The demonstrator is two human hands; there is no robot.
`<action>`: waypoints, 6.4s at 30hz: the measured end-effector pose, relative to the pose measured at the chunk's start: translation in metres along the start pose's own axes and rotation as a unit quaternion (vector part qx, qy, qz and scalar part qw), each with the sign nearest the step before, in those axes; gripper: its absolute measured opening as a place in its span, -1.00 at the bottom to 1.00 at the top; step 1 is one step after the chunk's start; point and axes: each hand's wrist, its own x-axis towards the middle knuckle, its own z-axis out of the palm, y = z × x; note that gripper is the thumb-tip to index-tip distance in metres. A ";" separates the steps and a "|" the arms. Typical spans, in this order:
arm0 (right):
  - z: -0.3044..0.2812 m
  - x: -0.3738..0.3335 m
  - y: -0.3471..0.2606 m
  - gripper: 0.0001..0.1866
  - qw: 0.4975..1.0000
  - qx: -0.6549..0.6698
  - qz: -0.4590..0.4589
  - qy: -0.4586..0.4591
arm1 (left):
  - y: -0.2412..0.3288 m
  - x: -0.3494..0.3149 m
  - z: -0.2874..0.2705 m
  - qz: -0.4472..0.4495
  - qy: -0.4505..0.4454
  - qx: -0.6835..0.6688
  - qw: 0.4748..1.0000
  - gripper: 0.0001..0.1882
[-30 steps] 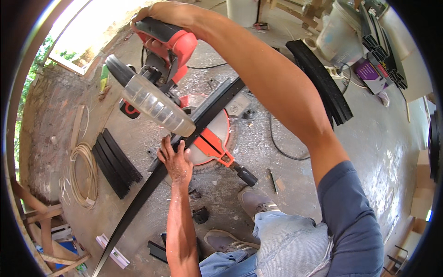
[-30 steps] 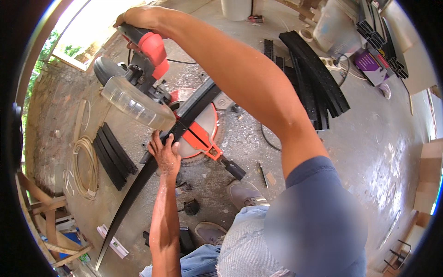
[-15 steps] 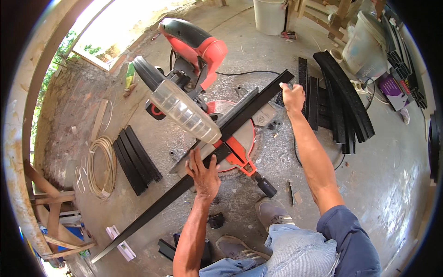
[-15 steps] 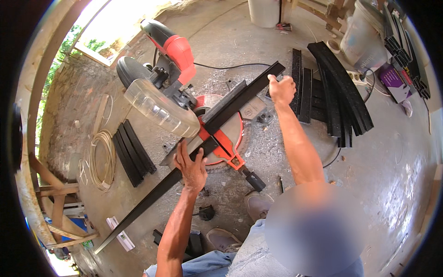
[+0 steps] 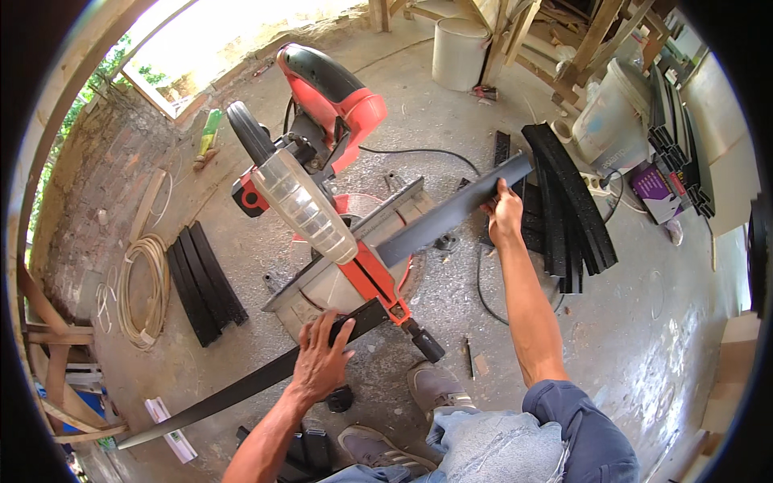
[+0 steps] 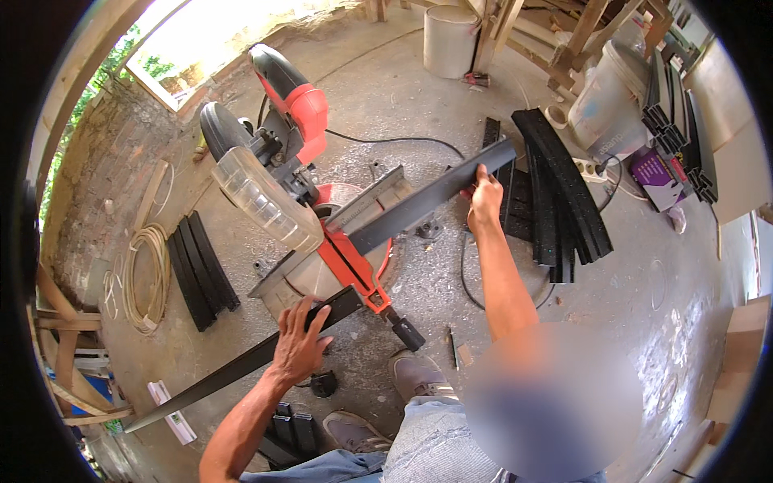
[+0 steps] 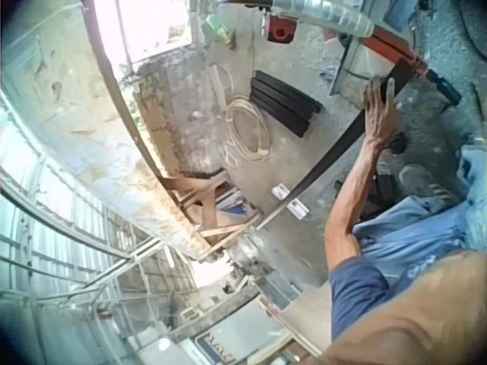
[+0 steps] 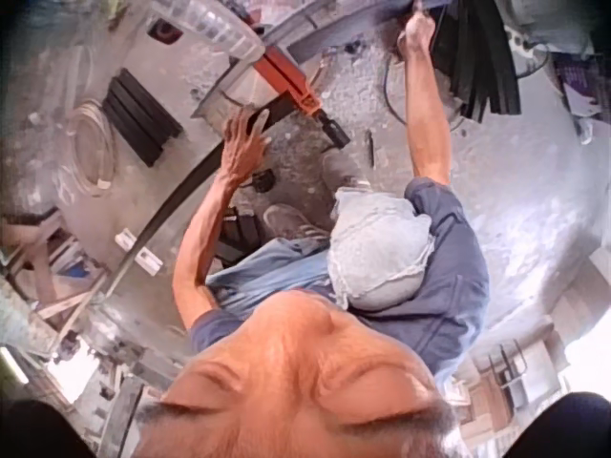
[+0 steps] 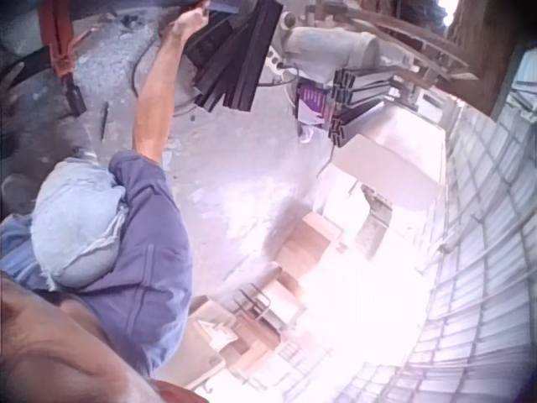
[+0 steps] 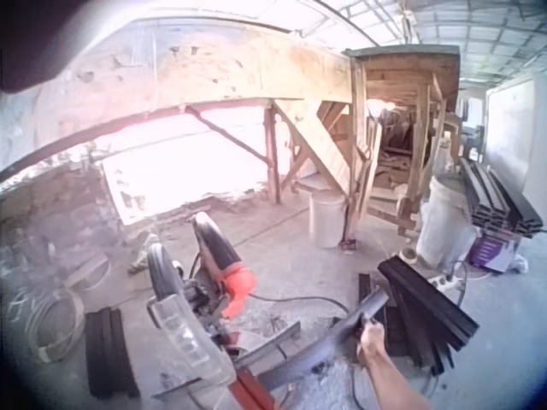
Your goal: The person measures a black metal section with a yellow tape measure, marks it, and cuts it using a miter saw.
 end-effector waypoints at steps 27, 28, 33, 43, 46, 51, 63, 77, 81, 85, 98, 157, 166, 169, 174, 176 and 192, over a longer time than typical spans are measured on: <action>-0.043 -0.067 -0.048 -0.68 0.821 0.479 0.198 -0.238 | -0.127 -0.182 -0.052 -0.274 0.074 0.002 0.959 -0.26; -0.048 -0.066 -0.049 -0.64 0.836 0.441 0.182 -0.273 | -0.136 -0.186 -0.054 -0.304 0.100 0.023 0.947 -0.31; -0.019 -0.129 -0.069 -0.19 0.922 0.164 0.076 -0.342 | -0.196 -0.232 -0.039 -0.567 0.218 0.092 0.789 -0.34; 0.055 -0.247 -0.031 -0.15 0.658 -0.474 -0.278 -0.515 | -0.249 -0.331 0.023 -0.819 0.373 -0.069 0.431 -0.32; 0.067 -0.249 -0.031 -0.17 0.648 -0.556 -0.254 -0.454 | -0.233 -0.275 0.013 -0.772 0.351 -0.330 0.415 -0.64; 0.055 -0.244 -0.012 -0.30 0.585 -0.539 -0.286 -0.534 | -0.219 -0.292 -0.001 -0.774 0.340 -0.353 0.401 -0.17; 0.004 -0.244 -0.072 -0.36 0.611 -0.520 -0.228 -0.551 | -0.173 -0.307 0.033 -0.864 0.269 -0.111 0.411 0.13; 0.130 -0.269 -0.046 -0.38 0.483 -0.471 -0.322 -0.664 | -0.032 -0.083 -0.117 -0.143 0.138 -0.640 0.742 -0.35; 0.140 -0.276 -0.037 -0.39 0.483 -0.476 -0.286 -0.677 | -0.007 -0.078 -0.126 -0.170 0.149 -0.678 0.700 -0.34; 0.139 -0.274 -0.033 -0.36 0.488 -0.440 -0.263 -0.706 | -0.002 -0.079 -0.122 -0.187 0.182 -0.653 0.711 -0.34; 0.119 -0.254 -0.016 -0.33 0.573 -0.425 -0.343 -0.610 | -0.023 -0.088 -0.090 -0.226 0.343 -0.633 0.656 -0.56; 0.217 -0.385 -0.027 -0.46 0.778 -0.036 0.010 -0.627 | -0.005 -0.100 -0.201 -0.186 0.449 -0.495 0.721 -0.81; 0.232 -0.379 -0.026 -0.30 0.697 -0.130 -0.299 -0.639 | -0.012 -0.089 -0.202 -0.231 0.403 -0.505 0.728 -0.82; 0.225 -0.366 -0.019 -0.32 0.681 -0.152 -0.307 -0.647 | -0.025 -0.095 -0.203 -0.209 0.405 -0.481 0.749 -0.84; 0.176 -0.299 0.007 -0.45 0.645 -0.264 -0.318 -0.643 | -0.056 -0.116 -0.212 -0.250 0.552 -0.499 0.620 -0.84; 0.156 -0.277 0.013 -0.54 0.623 -0.312 -0.320 -0.642 | -0.066 -0.132 -0.221 -0.237 0.587 -0.491 0.598 -0.80; 0.171 -0.307 -0.021 -0.67 0.614 -0.295 -0.218 -0.699 | -0.070 -0.110 -0.218 -0.086 0.598 -0.668 0.434 -0.06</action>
